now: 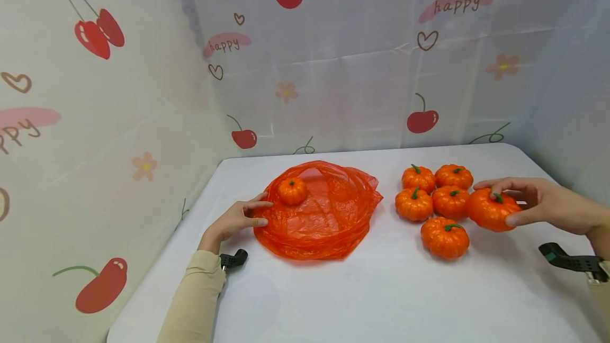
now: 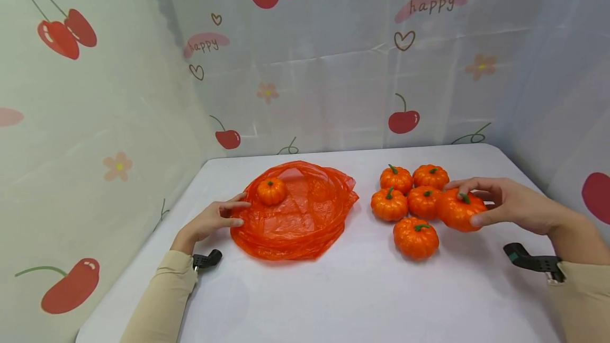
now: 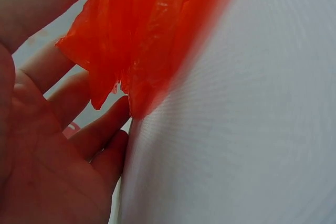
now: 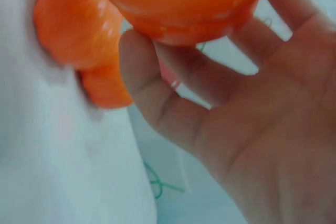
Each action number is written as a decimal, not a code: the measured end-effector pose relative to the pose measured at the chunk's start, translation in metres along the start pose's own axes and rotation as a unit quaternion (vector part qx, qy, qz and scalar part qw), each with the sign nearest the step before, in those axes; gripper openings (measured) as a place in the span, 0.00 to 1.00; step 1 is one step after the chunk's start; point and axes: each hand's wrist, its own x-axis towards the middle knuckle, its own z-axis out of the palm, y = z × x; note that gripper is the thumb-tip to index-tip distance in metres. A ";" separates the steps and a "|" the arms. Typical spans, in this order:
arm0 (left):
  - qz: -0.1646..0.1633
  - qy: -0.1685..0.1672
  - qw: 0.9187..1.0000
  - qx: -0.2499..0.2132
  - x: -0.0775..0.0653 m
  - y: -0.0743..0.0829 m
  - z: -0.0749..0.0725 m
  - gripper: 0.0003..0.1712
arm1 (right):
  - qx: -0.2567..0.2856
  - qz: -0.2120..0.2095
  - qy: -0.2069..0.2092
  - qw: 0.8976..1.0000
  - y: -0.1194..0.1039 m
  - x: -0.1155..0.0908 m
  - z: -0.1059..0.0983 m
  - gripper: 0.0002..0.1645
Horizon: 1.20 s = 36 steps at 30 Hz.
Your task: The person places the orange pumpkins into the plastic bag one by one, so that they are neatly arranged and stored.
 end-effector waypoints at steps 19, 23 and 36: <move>0.006 0.000 1.000 -0.003 -0.003 0.003 -0.002 0.31 | -0.055 0.077 0.081 0.992 -0.050 0.054 0.019 0.21; 0.003 -0.001 1.000 -0.001 -0.003 0.004 -0.002 0.32 | -0.059 0.099 0.080 0.990 -0.062 0.069 0.024 0.27; 0.002 -0.001 1.000 -0.007 -0.003 0.001 -0.001 0.32 | -0.019 0.104 0.048 0.993 -0.088 0.119 0.054 0.31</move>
